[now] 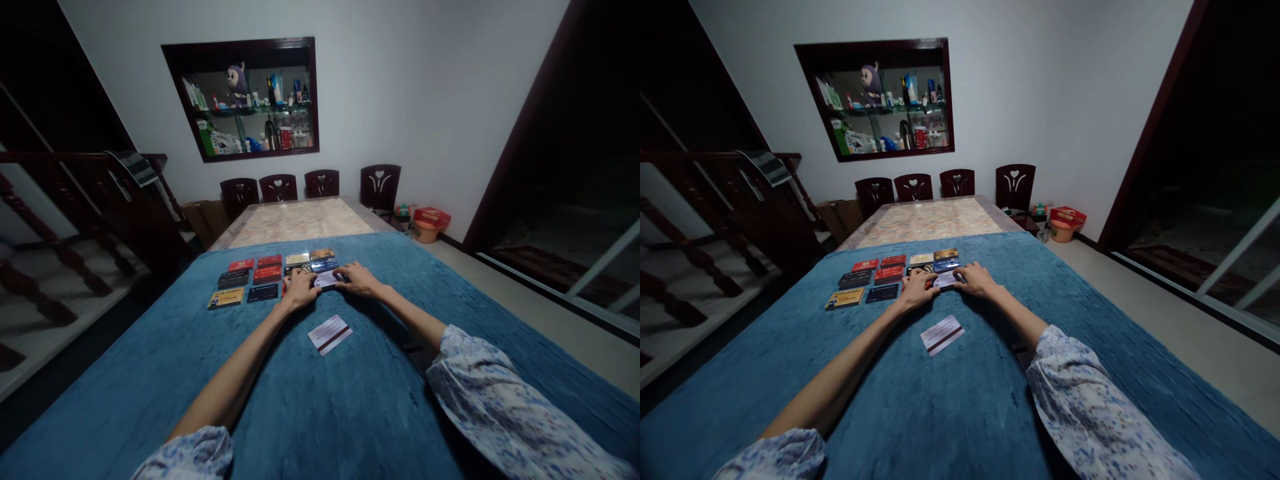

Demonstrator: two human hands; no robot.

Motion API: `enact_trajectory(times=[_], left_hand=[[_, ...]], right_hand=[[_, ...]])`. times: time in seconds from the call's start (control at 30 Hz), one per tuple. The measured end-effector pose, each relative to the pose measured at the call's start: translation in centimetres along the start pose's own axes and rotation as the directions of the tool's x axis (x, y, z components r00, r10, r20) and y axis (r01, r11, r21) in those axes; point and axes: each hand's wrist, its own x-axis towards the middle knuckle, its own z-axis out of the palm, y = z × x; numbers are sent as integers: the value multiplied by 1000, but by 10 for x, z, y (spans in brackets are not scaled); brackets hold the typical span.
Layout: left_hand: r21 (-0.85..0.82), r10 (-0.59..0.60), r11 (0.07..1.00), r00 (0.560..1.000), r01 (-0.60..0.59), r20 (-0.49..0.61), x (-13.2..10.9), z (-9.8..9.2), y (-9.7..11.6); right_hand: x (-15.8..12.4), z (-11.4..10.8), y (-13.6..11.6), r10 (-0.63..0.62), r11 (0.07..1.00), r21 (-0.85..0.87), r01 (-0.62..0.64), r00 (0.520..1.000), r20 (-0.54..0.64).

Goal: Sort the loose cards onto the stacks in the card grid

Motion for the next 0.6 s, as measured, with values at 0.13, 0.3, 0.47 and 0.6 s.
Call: enact_trajectory(times=[0.13, 0.3, 0.47, 0.6], left_hand=[[-41, 7, 999, 999, -9, -33, 2, 3, -2], [-63, -7, 998, 999, 4, -52, 3, 5, -3], [-62, -9, 998, 999, 7, -39, 2, 2, 1], [-59, 6, 998, 999, -8, -43, 2, 2, 2]], right_hand=[[2, 3, 1, -4, 1000, 20, 5, 999, -37], [3, 4, 1, 22, 997, 80, -15, 996, -82], [0, 1, -1, 41, 996, 89, -32, 994, -101], [-3, -1, -5, 40, 999, 38, -37, 993, -107]])
